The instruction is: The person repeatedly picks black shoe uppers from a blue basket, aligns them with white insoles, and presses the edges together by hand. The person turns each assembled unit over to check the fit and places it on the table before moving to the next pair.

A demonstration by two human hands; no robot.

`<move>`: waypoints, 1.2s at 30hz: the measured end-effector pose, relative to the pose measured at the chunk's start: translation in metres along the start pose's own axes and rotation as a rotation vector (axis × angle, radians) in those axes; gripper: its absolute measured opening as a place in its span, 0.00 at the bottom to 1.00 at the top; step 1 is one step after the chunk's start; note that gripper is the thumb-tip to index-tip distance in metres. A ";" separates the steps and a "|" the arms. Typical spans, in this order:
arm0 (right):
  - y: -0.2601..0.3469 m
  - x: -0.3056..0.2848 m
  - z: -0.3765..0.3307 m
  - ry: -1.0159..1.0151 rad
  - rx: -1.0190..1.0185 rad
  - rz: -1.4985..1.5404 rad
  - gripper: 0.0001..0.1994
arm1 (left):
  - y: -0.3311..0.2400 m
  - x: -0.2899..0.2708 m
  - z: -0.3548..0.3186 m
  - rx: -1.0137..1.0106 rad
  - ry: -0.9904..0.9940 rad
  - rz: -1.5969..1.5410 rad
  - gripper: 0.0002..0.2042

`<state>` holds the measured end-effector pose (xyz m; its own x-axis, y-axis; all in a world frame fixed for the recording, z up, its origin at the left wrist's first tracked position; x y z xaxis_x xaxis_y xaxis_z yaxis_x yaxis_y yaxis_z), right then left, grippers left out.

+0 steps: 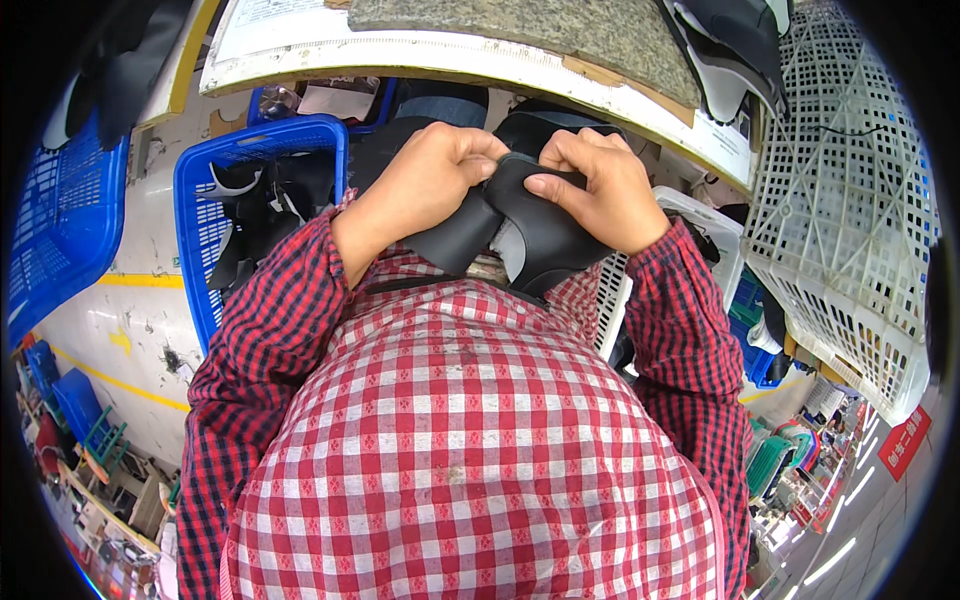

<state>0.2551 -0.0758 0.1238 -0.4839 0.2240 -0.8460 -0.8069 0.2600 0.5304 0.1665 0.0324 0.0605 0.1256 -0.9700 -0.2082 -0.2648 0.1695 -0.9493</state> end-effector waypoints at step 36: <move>-0.011 -0.006 -0.029 0.065 0.311 0.475 0.22 | -0.002 -0.045 -0.053 0.110 -0.123 -0.183 0.07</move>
<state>0.2571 -0.1072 0.1210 -0.7970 0.3280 -0.5072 -0.3626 0.4118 0.8361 0.1104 0.0668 0.0842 0.2787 -0.9590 -0.0514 -0.1223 0.0176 -0.9923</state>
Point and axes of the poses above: each hand's wrist, its own z-axis towards the middle knuckle, its own x-axis out of the palm, y = z × x, the point moved 10 cm from there along z, towards the middle knuckle, and after that the axes turned 2 degrees about x, right-handed, at the moved point
